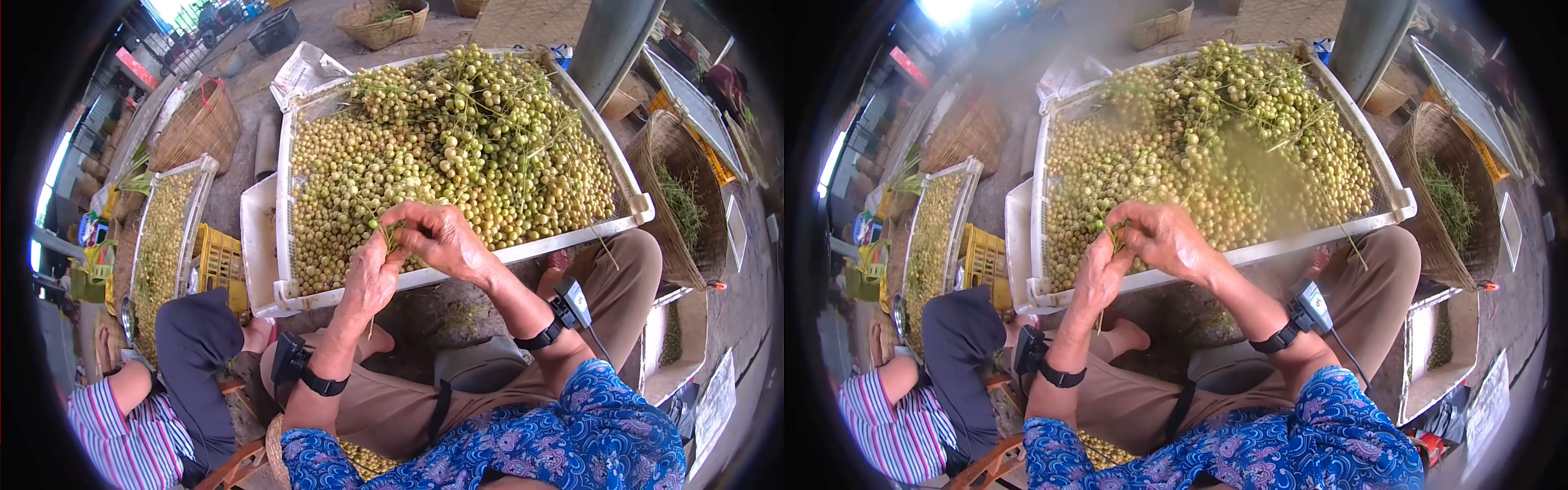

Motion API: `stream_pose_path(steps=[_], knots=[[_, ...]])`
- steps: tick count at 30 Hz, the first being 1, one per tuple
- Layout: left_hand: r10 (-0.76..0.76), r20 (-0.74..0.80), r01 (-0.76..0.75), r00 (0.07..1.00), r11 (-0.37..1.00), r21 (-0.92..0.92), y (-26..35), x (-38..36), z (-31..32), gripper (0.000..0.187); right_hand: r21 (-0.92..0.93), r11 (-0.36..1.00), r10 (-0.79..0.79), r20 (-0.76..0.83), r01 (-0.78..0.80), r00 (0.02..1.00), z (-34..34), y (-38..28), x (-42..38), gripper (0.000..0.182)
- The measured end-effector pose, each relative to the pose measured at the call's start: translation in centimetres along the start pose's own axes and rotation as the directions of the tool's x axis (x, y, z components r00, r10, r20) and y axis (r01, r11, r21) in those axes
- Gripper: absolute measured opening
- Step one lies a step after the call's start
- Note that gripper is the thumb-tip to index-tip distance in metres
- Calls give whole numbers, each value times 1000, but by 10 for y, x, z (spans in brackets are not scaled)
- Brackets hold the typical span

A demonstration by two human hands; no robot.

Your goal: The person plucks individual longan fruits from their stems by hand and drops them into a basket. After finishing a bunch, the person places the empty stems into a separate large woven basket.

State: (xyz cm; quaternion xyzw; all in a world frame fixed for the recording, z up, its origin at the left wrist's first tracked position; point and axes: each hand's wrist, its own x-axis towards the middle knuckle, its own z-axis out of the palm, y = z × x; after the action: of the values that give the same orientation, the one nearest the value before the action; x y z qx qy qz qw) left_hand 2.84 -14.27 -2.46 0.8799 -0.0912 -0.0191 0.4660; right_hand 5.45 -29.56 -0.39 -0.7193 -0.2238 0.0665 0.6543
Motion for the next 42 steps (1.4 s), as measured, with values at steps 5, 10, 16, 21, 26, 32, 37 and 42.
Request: stream_pose_path(steps=[5, 10, 16, 21, 26, 32, 37, 42], knots=[[49, 19, -49, 999, 999, -2, -12, 3, 3, 28, -271, 941, -207, 15, 203, 978, 7, 5, 1, 15], [-25, 60, 27, 998, 999, -21, 8, 0, -4, 29, -390, 901, -220, -32, 190, 975, 11, 12, -2, 11], [223, -91, -201, 971, 958, 205, 4, -6, 0, 26, 777, 613, 238, -11, -141, 971, 0, 4, -3, 21], [108, -22, -102, 994, 978, 183, 6, -4, 3, 22, 368, 929, 71, -47, -49, 996, 4, 4, 10, 18], [105, 89, -128, 990, 944, 303, 2, -5, 0, 22, -404, 890, -185, 100, 209, 978, 7, -1, 14, 16], [70, 25, -72, 997, 994, 78, 7, -5, -5, 22, 261, 959, 69, 171, -113, 983, 0, -1, 4, 20], [-114, 20, 116, 993, 975, -190, 2, -1, -11, 22, 855, 480, 154, 140, -198, 978, -31, 6, -7, 24], [-268, 188, 315, 945, 588, -745, 11, -1, -12, 13, 901, 431, 281, -92, -40, 955, -50, 16, -15, 20]])
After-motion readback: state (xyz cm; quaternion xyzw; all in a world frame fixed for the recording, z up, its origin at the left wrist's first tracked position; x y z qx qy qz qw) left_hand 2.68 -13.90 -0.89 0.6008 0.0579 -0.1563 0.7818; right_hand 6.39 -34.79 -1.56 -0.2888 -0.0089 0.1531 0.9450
